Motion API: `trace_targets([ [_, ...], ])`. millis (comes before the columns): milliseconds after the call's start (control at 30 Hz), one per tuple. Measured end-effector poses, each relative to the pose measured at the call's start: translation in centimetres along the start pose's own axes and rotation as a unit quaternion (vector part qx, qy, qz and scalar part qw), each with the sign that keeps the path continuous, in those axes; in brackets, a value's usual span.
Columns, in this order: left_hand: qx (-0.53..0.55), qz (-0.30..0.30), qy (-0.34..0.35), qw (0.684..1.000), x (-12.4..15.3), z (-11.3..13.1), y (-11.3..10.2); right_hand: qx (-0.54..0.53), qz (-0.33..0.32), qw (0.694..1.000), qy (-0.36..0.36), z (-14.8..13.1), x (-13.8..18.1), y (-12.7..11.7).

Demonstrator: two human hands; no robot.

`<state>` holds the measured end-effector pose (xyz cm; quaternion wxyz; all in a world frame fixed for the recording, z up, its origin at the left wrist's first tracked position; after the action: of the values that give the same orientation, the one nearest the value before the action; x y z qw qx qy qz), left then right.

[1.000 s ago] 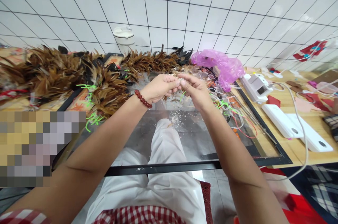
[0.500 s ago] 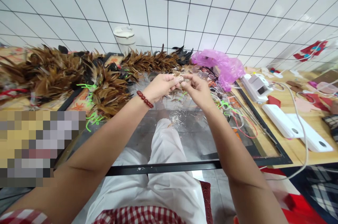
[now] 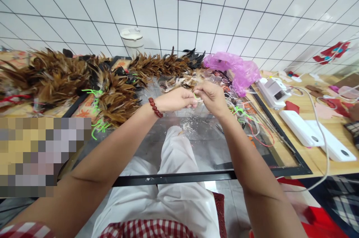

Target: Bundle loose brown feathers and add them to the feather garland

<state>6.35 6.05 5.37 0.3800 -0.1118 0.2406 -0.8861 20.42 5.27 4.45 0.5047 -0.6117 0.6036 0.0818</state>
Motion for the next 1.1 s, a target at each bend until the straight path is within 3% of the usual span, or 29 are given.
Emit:
trace_targets([
  [67,0.041,0.037,0.006,0.998,0.0,0.2,-0.5,-0.043,0.009,0.997,0.055,0.8,0.4,0.5],
  [133,0.031,0.112,0.011,0.993,0.0,0.1,-1.3,-0.039,-0.01,0.997,0.071,0.8,0.7,1.1],
  [200,-0.039,0.193,0.019,0.98,0.0,0.0,-2.0,0.02,-0.036,0.998,0.039,-0.1,0.7,1.3],
  [267,-0.136,0.243,0.034,0.96,0.0,0.1,-2.2,0.084,-0.02,0.996,-0.013,-1.3,0.4,0.7],
  [367,-0.22,0.205,0.071,0.951,0.1,0.5,-1.4,0.104,0.025,0.993,-0.057,-2.1,-0.2,-0.8],
  [467,-0.189,0.139,0.118,0.965,0.0,0.9,-0.7,0.04,0.026,0.999,-0.025,-1.0,-0.4,-1.3],
  [567,-0.133,0.193,0.123,0.964,0.0,0.9,-1.4,-0.017,0.011,0.999,0.034,0.2,0.0,-0.7],
  [667,-0.178,0.25,0.075,0.949,0.0,0.1,-2.1,0.031,-0.072,0.997,0.002,-0.7,0.2,0.6],
  [767,-0.247,0.207,0.065,0.944,0.0,-0.1,-1.6,0.107,-0.053,0.992,-0.049,-1.9,0.0,0.3],
  [867,-0.207,0.145,0.113,0.961,-0.1,0.3,-0.8,0.082,0.016,0.996,-0.01,-1.3,-0.1,-1.0],
  [967,-0.145,0.196,0.093,0.965,-0.2,0.3,-1.3,0.038,-0.001,0.999,0.037,-0.4,0.1,-1.0],
  [1100,-0.231,0.228,0.019,0.946,-0.1,-0.6,-1.5,0.095,-0.068,0.993,-0.017,-1.5,0.1,0.1],
])
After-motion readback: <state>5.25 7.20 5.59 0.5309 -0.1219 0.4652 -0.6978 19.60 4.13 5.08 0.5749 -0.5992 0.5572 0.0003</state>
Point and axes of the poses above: each hand's wrist, its own x-axis away from the middle knuckle, its own y-axis out of the palm, z = x × y, the point moved 4 cm from there along -x, towards the middle knuckle, and after that the axes turned 3 degrees about -y, right-handed, at the moved point
